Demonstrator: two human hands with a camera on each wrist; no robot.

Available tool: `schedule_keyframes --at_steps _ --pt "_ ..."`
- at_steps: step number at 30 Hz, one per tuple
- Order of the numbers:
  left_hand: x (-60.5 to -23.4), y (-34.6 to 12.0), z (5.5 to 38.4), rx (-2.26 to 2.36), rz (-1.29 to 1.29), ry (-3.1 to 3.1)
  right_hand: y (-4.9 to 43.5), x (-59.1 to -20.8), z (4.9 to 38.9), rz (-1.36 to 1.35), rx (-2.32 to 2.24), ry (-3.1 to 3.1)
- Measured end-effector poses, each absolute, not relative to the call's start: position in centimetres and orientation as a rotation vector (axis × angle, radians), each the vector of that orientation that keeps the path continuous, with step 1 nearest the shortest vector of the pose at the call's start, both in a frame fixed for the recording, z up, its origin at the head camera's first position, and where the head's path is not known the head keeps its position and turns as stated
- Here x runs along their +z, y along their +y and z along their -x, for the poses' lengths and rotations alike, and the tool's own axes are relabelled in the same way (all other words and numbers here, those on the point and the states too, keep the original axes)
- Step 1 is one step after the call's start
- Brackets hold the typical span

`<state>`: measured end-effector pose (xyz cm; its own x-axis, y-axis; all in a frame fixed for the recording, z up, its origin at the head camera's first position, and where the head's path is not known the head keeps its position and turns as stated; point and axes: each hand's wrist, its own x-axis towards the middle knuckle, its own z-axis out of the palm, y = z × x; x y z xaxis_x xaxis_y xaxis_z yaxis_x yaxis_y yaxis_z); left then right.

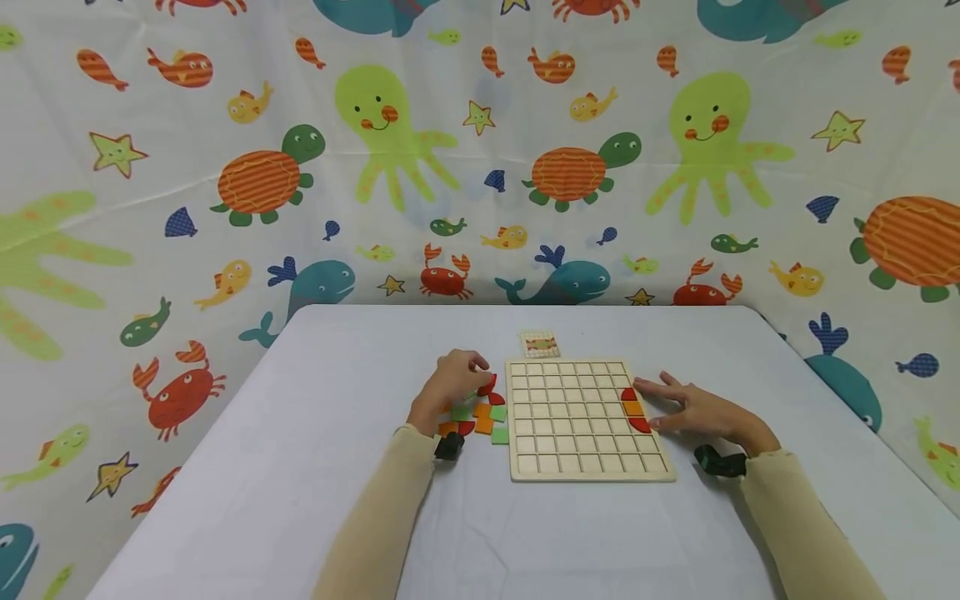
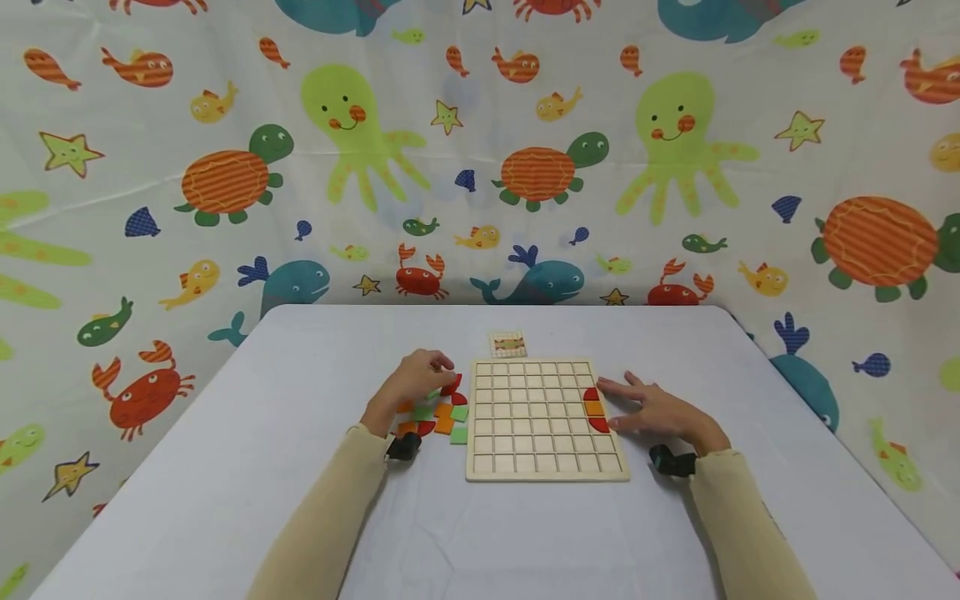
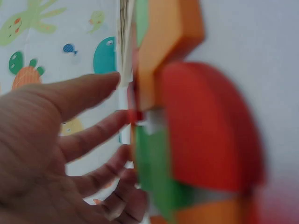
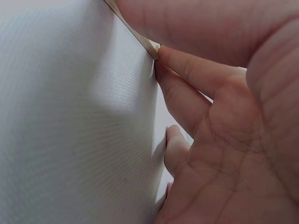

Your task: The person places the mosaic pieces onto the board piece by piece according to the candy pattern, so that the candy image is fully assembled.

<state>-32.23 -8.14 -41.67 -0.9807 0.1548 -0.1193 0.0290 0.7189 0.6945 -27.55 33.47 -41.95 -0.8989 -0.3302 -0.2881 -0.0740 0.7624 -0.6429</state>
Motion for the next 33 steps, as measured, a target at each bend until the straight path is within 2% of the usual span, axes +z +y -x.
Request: schedule_keyframes --at_steps 10,19,26,33 --pt "-41.9 -6.9 31.9 0.789 -0.164 2.950 33.4 -41.9 27.5 0.308 -0.897 2.577" --pt "-41.0 -8.2 32.2 1.377 -0.021 2.691 33.5 -41.8 27.5 0.315 -0.904 2.574" --pt "-40.0 -8.1 32.1 1.540 -0.266 2.699 33.5 -41.8 27.6 0.326 -0.919 2.560" --pt "-39.6 -5.9 31.7 1.476 -0.495 2.686 33.4 -41.8 27.6 0.320 -0.918 2.564"
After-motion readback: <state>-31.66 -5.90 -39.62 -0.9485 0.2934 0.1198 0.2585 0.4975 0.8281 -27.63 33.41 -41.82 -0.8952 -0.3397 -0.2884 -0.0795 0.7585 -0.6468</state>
